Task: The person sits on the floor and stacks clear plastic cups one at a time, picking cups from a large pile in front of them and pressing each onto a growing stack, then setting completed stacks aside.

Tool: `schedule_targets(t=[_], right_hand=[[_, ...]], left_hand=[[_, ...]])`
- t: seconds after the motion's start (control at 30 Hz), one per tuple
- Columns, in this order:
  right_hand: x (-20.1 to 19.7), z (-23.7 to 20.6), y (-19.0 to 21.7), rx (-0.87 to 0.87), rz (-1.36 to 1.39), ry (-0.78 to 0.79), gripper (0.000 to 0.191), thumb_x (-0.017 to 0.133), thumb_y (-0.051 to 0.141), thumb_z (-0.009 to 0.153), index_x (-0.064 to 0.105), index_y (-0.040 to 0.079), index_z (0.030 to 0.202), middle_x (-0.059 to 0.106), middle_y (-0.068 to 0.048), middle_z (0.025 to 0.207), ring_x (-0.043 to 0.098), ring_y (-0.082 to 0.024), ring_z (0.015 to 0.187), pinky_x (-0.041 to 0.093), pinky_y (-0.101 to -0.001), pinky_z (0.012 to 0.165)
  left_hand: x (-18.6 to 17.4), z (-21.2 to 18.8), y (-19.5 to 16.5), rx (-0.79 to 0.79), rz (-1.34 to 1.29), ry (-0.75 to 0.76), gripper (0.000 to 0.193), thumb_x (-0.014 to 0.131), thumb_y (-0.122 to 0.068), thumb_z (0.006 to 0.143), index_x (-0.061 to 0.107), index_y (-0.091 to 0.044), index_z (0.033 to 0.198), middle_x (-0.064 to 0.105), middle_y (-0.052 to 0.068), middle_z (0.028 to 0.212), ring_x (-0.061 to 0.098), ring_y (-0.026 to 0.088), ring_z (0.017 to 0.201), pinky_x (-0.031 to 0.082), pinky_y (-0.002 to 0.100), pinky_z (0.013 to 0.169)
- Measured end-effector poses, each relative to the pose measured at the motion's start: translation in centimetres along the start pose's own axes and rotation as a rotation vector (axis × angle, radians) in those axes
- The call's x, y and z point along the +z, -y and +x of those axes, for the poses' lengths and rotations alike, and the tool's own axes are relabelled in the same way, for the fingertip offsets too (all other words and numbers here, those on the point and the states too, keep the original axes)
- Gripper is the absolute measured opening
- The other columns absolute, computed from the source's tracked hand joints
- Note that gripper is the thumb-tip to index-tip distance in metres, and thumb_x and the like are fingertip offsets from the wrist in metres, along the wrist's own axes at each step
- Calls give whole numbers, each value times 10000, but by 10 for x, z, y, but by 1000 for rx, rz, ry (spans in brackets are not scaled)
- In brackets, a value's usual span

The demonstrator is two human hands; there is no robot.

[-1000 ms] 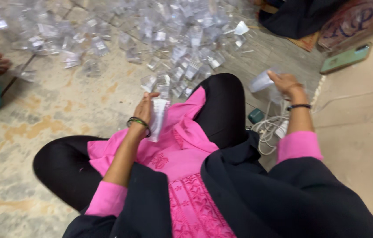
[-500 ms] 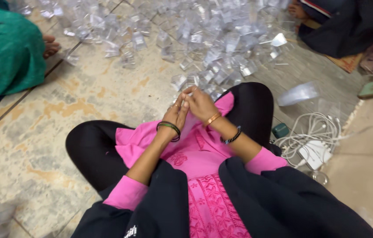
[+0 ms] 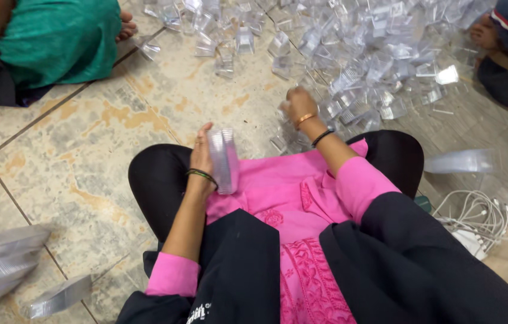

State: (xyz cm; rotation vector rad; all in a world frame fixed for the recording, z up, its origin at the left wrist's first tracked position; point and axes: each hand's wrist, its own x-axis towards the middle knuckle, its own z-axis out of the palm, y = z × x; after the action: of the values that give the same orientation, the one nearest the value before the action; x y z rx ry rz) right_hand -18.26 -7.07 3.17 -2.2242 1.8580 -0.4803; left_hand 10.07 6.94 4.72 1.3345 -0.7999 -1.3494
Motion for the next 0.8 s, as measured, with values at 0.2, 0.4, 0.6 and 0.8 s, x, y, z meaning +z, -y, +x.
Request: schedule_targets(t=[0.2, 0.4, 0.6, 0.8], right_hand=[[20, 5, -8, -94, -207, -91, 130, 635, 58, 916, 668, 34, 1040, 665, -170, 1034, 678, -394, 906, 551, -499, 691], [-3, 2, -30, -164, -34, -132, 93, 655, 123, 938, 633, 32, 929, 681, -150, 855, 666, -396, 822, 526, -528, 703], [-23, -1, -42, -72, 415, -306, 121, 751, 98, 870, 664, 15, 860, 660, -149, 827, 669, -298, 729, 542, -395, 659], [-34, -9, -64, 63, 515, -184, 119, 750, 109, 911, 692, 6, 928, 720, -105, 795, 692, -142, 697, 543, -296, 654]], left_hand=[[-5, -9, -41, -149, -167, -83, 627, 385, -579, 1029, 499, -166, 1488, 573, 98, 1379, 575, 194, 1173, 508, 342, 999], [12, -2, -29, -152, -72, 20, 630, 372, -563, 1043, 485, -159, 1512, 509, 93, 1462, 501, 185, 1280, 413, 338, 1085], [34, 10, -18, -28, 198, 200, 648, 348, -555, 1054, 495, -115, 1506, 547, 102, 1491, 488, 191, 1355, 359, 305, 1129], [53, 7, -14, 54, 330, 327, 641, 342, -528, 1067, 483, -86, 1508, 541, 138, 1518, 469, 221, 1410, 339, 320, 1153]])
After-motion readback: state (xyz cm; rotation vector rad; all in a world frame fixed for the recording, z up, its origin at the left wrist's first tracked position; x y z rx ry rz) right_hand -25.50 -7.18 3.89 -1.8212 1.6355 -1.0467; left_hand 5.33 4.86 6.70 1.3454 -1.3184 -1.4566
